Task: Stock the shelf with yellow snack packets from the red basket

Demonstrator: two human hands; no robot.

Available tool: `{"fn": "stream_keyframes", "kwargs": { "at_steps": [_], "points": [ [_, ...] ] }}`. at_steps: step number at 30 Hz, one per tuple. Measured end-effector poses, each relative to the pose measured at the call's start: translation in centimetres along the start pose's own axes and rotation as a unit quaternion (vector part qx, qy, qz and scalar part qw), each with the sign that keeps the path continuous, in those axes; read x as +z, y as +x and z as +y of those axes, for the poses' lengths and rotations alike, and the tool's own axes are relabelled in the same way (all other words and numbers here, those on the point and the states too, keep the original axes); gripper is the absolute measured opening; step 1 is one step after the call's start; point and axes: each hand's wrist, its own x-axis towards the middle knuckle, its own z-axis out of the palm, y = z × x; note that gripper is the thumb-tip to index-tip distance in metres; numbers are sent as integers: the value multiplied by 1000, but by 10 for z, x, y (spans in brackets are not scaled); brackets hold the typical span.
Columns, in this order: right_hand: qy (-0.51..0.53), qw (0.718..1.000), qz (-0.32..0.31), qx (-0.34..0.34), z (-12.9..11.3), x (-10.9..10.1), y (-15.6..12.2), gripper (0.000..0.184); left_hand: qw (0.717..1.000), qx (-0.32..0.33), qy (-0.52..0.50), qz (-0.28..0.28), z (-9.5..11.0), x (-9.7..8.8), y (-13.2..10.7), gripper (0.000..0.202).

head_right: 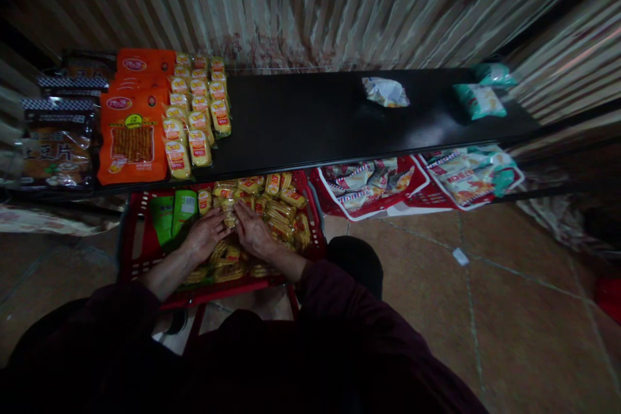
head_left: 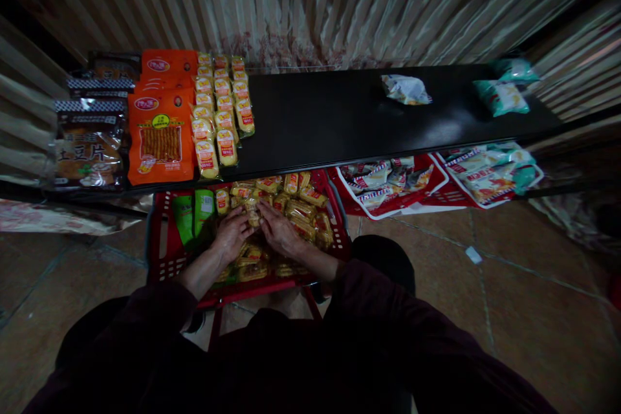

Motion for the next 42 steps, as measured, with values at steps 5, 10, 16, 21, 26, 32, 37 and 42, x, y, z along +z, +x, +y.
{"fn": "stream_keyframes", "kwargs": {
  "at_steps": [5,10,16,21,26,32,37,42],
  "points": [
    [23,999,23,12,6,2,1,46,999,11,30,-18,0,-2,-1,39],
    [26,997,41,62,8,2,5,40,996,53,65,-23,-2,-2,-3,39],
    [22,987,25,156,2,-1,7,37,990,97,106,-3,-2,1,-5,35],
    [51,990,3,130,1,-1,7,43,980,130,151,-16,-3,0,-4,38],
    [84,991,14,100,17,2,10,39,960,170,221,-30,-7,-2,-1,46],
    [207,963,49,163,25,6,11,44,953,183,236,-51,-10,-3,3,52],
    [344,919,56,183,17,7,8,49,941,207,263,-46,-11,-2,2,53],
    [401,890,79,204,13,8,9,48,933,222,276,-59,-13,-1,2,53]
  ]
}}
